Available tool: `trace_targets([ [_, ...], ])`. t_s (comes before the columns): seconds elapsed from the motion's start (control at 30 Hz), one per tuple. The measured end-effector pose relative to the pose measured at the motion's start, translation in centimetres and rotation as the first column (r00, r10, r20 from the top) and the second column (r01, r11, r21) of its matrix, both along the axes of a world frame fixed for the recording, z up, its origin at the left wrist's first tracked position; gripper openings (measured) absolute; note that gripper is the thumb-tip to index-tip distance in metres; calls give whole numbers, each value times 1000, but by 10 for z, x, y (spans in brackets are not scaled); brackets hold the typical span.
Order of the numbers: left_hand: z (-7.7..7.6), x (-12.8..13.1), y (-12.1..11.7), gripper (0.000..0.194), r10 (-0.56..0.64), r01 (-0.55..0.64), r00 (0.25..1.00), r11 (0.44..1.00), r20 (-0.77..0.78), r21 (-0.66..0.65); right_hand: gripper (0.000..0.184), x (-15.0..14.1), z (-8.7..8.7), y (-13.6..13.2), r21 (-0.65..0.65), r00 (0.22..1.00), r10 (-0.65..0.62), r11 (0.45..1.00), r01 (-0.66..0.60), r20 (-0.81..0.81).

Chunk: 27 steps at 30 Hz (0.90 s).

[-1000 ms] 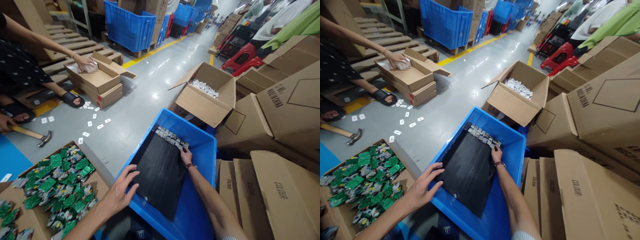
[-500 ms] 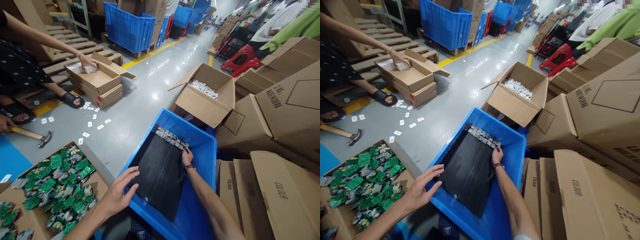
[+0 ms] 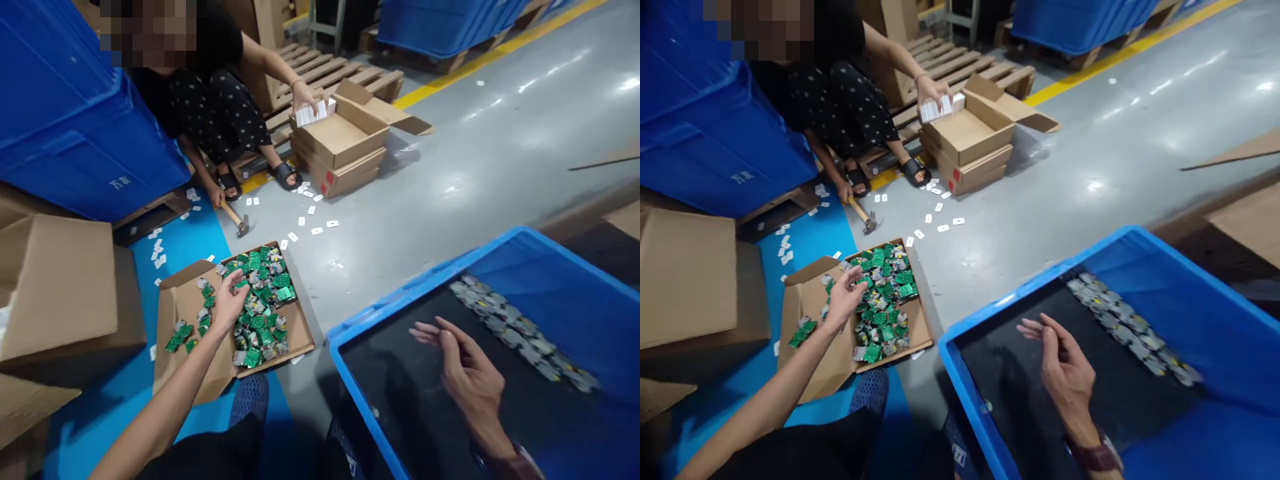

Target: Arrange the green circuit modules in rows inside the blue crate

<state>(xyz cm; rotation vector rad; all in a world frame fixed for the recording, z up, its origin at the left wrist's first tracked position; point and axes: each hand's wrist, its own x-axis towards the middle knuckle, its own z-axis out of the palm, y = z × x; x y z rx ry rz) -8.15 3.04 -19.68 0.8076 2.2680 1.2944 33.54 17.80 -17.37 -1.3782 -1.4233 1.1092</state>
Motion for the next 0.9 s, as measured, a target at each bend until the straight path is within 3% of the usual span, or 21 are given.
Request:
trace_targets([
  [0.1,-30,-7,-30,55,-82,9,956,968,-283,-250,40,-22,11,-19,122,989,144,982,-141,-19],
  [0.2,-52,-5,-37,68,-116,-16,925,940,-362,-340,35,-32,14,-31,201,973,222,952,-229,57],
  [0.33,-62,-15,-24,81,-228,-11,875,872,-427,-489,33,-31,16,-40,211,959,252,938,-275,130],
  [0.4,-63,-22,-20,78,-286,15,858,843,-426,-537,34,-28,16,-43,184,956,254,942,-280,149],
  [0.6,-66,-20,-36,46,-229,99,929,911,-292,-400,38,-25,9,-49,147,961,241,954,-261,137],
  [0.77,-68,-13,-55,45,-129,54,971,938,-200,-343,35,-24,5,-52,146,958,266,949,-280,105],
  [0.9,-64,-21,-53,48,-77,56,994,965,-75,-255,33,-31,12,-53,143,959,231,956,-254,164],
])
